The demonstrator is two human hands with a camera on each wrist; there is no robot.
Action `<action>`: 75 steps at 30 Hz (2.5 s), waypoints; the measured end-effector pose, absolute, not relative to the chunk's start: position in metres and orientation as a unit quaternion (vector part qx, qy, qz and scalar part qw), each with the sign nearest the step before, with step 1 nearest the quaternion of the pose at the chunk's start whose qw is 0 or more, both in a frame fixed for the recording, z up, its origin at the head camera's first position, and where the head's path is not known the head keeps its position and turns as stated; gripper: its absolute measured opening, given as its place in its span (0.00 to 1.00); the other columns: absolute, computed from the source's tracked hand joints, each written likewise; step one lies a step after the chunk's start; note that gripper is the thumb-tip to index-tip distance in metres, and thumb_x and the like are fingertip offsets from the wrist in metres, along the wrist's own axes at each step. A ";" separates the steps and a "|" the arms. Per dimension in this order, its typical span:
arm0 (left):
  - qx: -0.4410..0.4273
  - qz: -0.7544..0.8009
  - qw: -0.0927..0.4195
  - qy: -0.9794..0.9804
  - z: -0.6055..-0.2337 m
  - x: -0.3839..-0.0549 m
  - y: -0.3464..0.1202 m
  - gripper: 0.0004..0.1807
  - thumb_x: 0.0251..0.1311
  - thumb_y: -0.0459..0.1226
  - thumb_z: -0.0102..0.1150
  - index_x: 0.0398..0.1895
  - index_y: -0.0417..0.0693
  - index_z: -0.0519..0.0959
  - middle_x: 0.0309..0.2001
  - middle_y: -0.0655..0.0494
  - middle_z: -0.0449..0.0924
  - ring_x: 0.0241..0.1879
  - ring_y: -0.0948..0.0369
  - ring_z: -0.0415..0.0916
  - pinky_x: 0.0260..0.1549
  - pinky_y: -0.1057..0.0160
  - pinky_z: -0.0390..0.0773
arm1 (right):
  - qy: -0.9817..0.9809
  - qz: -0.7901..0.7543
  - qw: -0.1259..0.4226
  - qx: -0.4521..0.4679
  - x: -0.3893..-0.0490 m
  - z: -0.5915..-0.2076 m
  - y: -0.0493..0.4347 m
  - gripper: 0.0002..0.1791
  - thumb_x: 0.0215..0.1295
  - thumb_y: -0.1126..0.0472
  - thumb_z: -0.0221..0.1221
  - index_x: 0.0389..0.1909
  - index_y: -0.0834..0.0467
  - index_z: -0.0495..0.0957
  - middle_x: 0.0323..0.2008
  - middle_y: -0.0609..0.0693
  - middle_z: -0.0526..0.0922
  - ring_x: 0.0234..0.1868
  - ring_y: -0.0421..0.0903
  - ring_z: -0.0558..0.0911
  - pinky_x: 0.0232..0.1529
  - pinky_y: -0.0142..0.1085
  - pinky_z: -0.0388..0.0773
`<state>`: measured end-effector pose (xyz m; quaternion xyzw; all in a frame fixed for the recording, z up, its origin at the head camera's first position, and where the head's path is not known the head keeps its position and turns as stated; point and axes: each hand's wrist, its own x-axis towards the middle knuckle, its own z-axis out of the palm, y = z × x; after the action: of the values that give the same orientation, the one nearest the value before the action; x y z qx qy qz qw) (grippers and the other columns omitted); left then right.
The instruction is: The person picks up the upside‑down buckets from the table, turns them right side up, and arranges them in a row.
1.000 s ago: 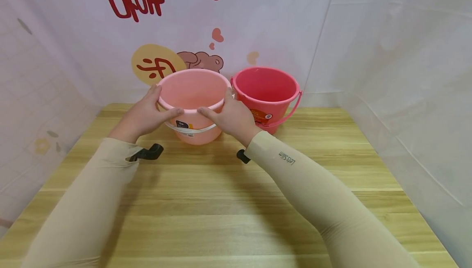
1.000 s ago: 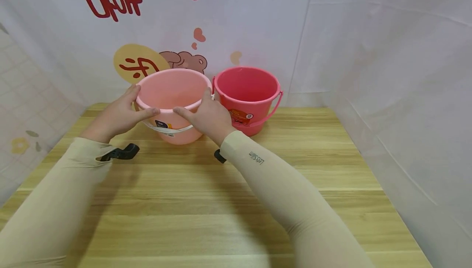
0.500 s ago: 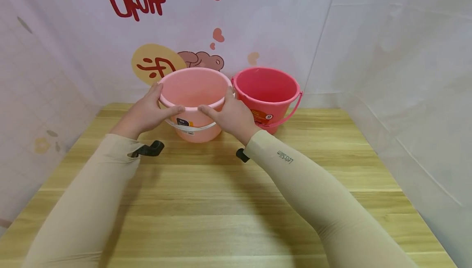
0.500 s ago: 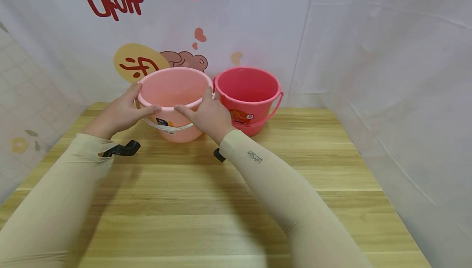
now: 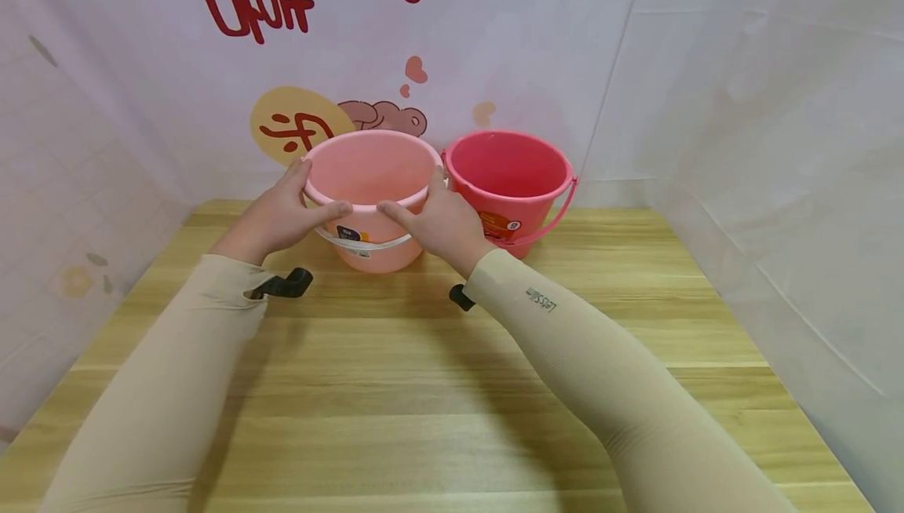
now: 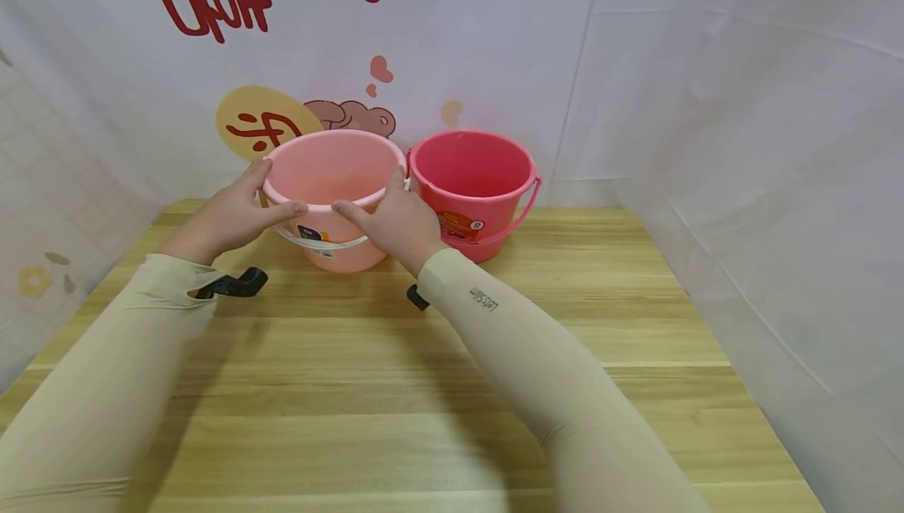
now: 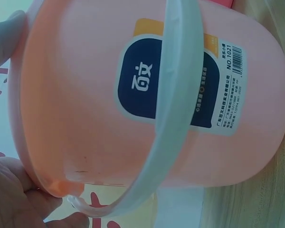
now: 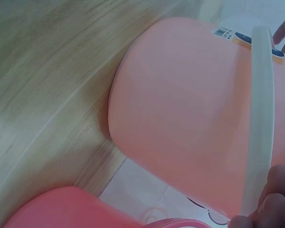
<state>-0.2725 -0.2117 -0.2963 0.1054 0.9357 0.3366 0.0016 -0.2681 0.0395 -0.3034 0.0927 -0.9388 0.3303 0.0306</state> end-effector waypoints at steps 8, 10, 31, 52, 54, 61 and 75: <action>0.116 0.345 -0.003 0.931 -0.298 -0.277 -0.212 0.56 0.46 0.67 0.56 0.73 0.69 0.34 0.72 0.69 0.24 0.73 0.47 0.34 0.59 0.29 0.49 | -0.937 0.335 0.035 0.089 -0.270 -0.302 0.039 0.65 0.40 0.18 0.49 0.72 0.46 0.32 0.21 0.47 0.77 0.20 0.44 0.78 0.23 0.34 0.75; 0.117 0.347 0.001 0.931 -0.298 -0.278 -0.213 0.57 0.46 0.67 0.56 0.73 0.68 0.34 0.72 0.69 0.23 0.73 0.47 0.33 0.59 0.29 0.49 | -0.937 0.335 0.038 0.090 -0.271 -0.303 0.039 0.65 0.40 0.18 0.49 0.72 0.46 0.32 0.21 0.46 0.77 0.20 0.44 0.78 0.23 0.34 0.75; 0.114 0.357 0.008 0.927 -0.298 -0.282 -0.213 0.56 0.46 0.66 0.57 0.72 0.70 0.34 0.72 0.68 0.23 0.72 0.44 0.36 0.57 0.28 0.50 | -0.938 0.335 0.035 0.082 -0.273 -0.305 0.037 0.65 0.40 0.18 0.49 0.72 0.45 0.31 0.20 0.47 0.77 0.17 0.45 0.78 0.20 0.34 0.75; 0.116 0.359 0.006 0.926 -0.300 -0.285 -0.214 0.57 0.47 0.66 0.56 0.72 0.70 0.32 0.72 0.68 0.24 0.71 0.44 0.40 0.58 0.30 0.53 | -0.941 0.329 0.033 0.070 -0.277 -0.307 0.035 0.67 0.37 0.16 0.46 0.73 0.48 0.31 0.22 0.45 0.78 0.20 0.43 0.79 0.22 0.33 0.75; 0.116 0.360 0.006 0.926 -0.300 -0.285 -0.213 0.56 0.47 0.66 0.56 0.72 0.70 0.32 0.72 0.69 0.24 0.71 0.44 0.41 0.58 0.30 0.53 | -0.942 0.326 0.035 0.070 -0.278 -0.307 0.035 0.67 0.37 0.16 0.46 0.73 0.48 0.31 0.22 0.46 0.78 0.19 0.44 0.79 0.21 0.34 0.75; 0.113 0.360 0.006 0.926 -0.301 -0.285 -0.213 0.57 0.47 0.67 0.56 0.72 0.71 0.32 0.72 0.69 0.23 0.71 0.43 0.42 0.58 0.30 0.53 | -0.942 0.326 0.036 0.069 -0.278 -0.306 0.034 0.66 0.38 0.17 0.47 0.73 0.48 0.31 0.21 0.47 0.77 0.18 0.45 0.78 0.20 0.34 0.75; 0.123 0.375 0.004 0.919 -0.302 -0.288 -0.214 0.56 0.48 0.64 0.57 0.72 0.70 0.33 0.73 0.68 0.29 0.67 0.45 0.52 0.58 0.32 0.57 | -0.944 0.321 0.029 0.063 -0.278 -0.304 0.034 0.66 0.39 0.17 0.48 0.73 0.48 0.31 0.20 0.47 0.77 0.17 0.45 0.78 0.19 0.34 0.75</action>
<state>-0.2878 -0.2138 -0.3016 0.1234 0.9189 0.3747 0.0036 -0.2782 0.0341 -0.3045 0.0631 -0.9445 0.3211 0.0293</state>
